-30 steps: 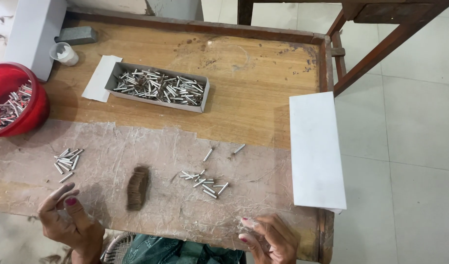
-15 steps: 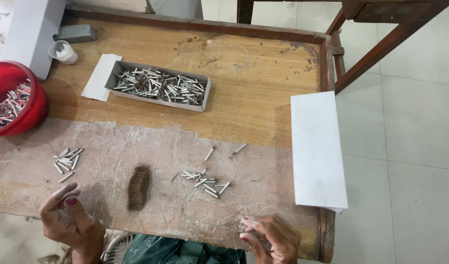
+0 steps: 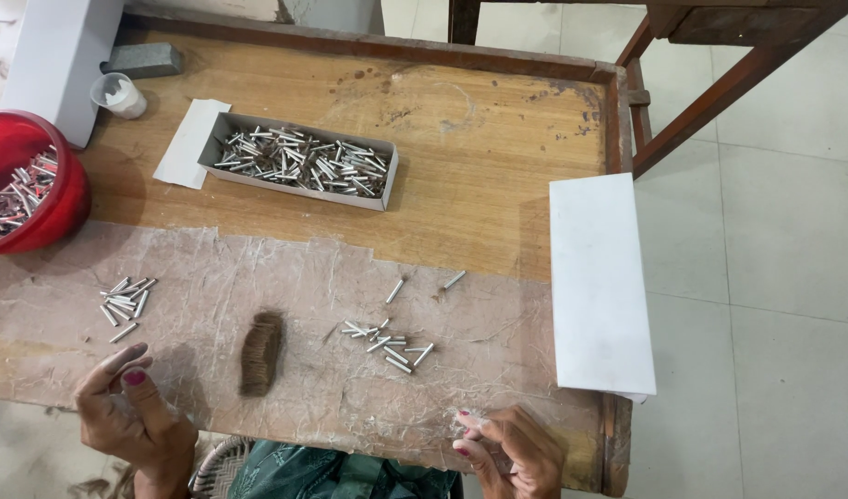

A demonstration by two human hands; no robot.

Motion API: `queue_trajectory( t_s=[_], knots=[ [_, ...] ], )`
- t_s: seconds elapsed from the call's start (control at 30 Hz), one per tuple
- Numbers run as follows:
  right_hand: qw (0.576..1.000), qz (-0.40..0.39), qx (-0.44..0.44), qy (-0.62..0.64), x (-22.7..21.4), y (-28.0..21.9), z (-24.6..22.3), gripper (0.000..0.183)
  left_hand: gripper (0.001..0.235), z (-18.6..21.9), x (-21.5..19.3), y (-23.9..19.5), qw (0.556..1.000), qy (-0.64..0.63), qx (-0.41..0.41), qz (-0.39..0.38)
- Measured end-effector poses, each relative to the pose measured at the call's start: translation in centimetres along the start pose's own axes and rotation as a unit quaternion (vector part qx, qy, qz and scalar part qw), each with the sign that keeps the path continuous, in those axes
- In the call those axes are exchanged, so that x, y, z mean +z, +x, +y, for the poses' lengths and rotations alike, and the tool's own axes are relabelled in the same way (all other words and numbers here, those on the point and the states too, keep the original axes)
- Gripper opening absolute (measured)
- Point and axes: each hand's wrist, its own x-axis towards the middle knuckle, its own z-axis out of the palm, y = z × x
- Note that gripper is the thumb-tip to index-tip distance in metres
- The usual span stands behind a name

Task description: The person sits at a workbench and assembles hair extensions by hand, inserting tufts of brown hair into small metal ferrule tubes and folding or pressing the tubes to secure the hair. Finished pieces are placed aside while a second person at the table handles piles of metal tubes.

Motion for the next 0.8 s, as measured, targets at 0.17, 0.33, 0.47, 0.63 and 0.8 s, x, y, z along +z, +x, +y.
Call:
queue_trajectory(
  t_s=[0.17, 0.33, 0.47, 0.63, 0.8],
  knots=[
    [1.000, 0.001, -0.008, 0.010, -0.1, 0.3, -0.4, 0.026, 0.025, 0.7, -0.1, 0.3, 1.000, 0.014, -0.007, -0.003],
    [1.000, 0.001, -0.029, 0.011, -0.2, 0.5, -0.8, 0.026, 0.024, 0.2, -0.2, -0.1, 0.999, 0.033, -0.007, -0.004],
    [0.999, 0.000, -0.037, 0.016, -0.2, 0.6, -0.9, 0.025, 0.023, 0.6, -0.2, 0.0, 0.999, 0.047, -0.015, -0.007],
    [1.000, -0.001, -0.012, 0.013, -0.2, 0.5, -0.8, 0.024, 0.022, 0.3, -0.2, 0.0, 0.999, 0.037, -0.011, -0.006],
    [1.000, -0.006, -0.028, 0.010, -0.3, 0.7, -0.9, 0.024, 0.021, 0.4, -0.2, 0.1, 0.999, 0.035, 0.001, -0.011]
  ],
)
